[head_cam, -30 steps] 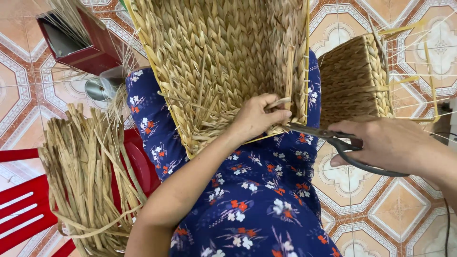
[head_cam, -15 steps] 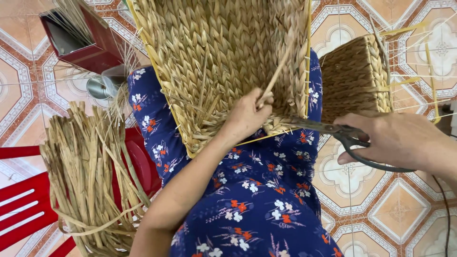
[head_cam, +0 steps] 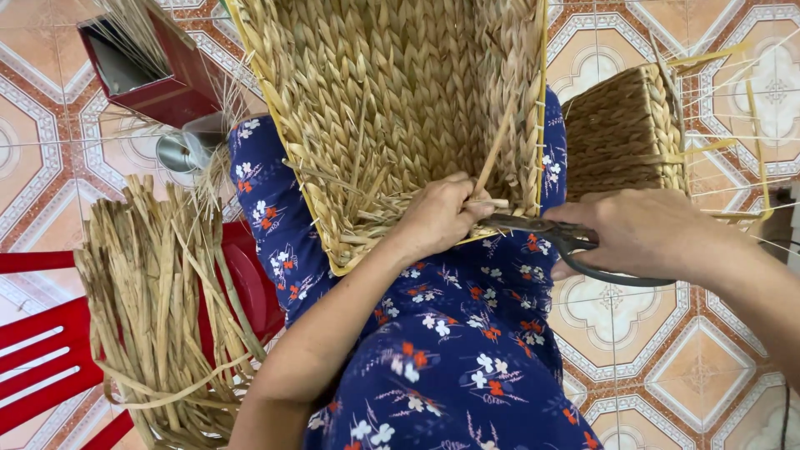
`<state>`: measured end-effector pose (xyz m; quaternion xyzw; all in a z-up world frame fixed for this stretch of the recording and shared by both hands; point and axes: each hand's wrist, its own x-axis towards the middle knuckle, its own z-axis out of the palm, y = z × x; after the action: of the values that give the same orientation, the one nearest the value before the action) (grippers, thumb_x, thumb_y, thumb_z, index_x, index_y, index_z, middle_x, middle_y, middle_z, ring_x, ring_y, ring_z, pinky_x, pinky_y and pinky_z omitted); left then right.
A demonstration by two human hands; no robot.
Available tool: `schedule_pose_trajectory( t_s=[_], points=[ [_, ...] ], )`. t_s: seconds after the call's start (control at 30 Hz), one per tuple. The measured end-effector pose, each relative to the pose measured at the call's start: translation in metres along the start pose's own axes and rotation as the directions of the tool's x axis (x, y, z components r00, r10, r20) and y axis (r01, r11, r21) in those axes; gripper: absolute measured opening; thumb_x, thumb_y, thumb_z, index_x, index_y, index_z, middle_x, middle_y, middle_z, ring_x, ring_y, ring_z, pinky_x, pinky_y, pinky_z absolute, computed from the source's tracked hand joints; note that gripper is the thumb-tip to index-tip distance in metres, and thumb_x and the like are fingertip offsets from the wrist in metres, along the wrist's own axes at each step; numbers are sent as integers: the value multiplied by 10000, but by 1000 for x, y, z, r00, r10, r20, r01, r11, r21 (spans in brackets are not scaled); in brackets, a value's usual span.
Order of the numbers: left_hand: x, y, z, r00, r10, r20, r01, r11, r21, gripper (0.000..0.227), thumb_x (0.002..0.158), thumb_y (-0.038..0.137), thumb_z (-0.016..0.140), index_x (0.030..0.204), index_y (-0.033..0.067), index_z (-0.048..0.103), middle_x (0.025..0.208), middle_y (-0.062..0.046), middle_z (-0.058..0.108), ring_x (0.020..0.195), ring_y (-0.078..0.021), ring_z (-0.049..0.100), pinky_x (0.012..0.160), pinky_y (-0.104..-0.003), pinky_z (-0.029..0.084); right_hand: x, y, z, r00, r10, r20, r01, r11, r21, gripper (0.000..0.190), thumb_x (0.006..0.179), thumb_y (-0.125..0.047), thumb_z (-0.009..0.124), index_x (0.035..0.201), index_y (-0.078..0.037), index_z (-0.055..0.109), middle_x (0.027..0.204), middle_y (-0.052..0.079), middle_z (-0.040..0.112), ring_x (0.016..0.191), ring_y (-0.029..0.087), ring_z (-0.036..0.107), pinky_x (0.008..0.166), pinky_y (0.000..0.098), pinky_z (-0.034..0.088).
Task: The person weaves dried plant fibers into a basket by hand, threading long strands through the frame and tucking the ends. They use shears to trim excess fibers from the interior and exterior surfaces, rotating the basket to repeat the process on different sides.
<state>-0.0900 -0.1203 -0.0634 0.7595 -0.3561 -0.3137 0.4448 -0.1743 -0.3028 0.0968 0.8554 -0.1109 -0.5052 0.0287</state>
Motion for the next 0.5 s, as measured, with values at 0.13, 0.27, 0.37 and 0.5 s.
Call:
schedule_pose_trajectory(
  t_s=[0.13,0.27,0.37,0.5],
  points=[
    [2,-1,3,1000,10,-16,-10,1000,18,252,918,281,720,1004,45,743,974,-121,665,935,-296,680,848,-424,521,0,-6,-2,1000,30,8,-29,996,-82,748,778,-713,672,1471,-511,475,952,94,776,886,277,773,852,425,620],
    [15,-28,4,975,-50,-219,26,993,-112,224,992,256,661,1003,35,696,999,-93,673,897,-206,691,842,-362,571,3,0,5,999,0,-55,-4,998,-64,599,818,-633,655,1396,-543,526,892,123,782,862,305,775,848,447,619],
    [11,-21,-10,912,-100,-398,33,984,-173,179,1008,204,649,1059,34,662,956,-86,704,848,-172,689,781,-344,559,7,0,6,996,8,-88,-5,999,38,562,796,-644,674,1317,-446,601,828,109,779,796,297,774,787,445,612],
    [-5,-8,-24,940,-72,-333,-118,848,-516,91,1061,132,559,1084,65,615,1027,-26,745,825,-93,633,718,-238,571,29,10,39,977,59,-204,8,950,312,566,789,-650,708,1177,-242,653,712,100,744,675,296,757,679,451,586]
  ],
)
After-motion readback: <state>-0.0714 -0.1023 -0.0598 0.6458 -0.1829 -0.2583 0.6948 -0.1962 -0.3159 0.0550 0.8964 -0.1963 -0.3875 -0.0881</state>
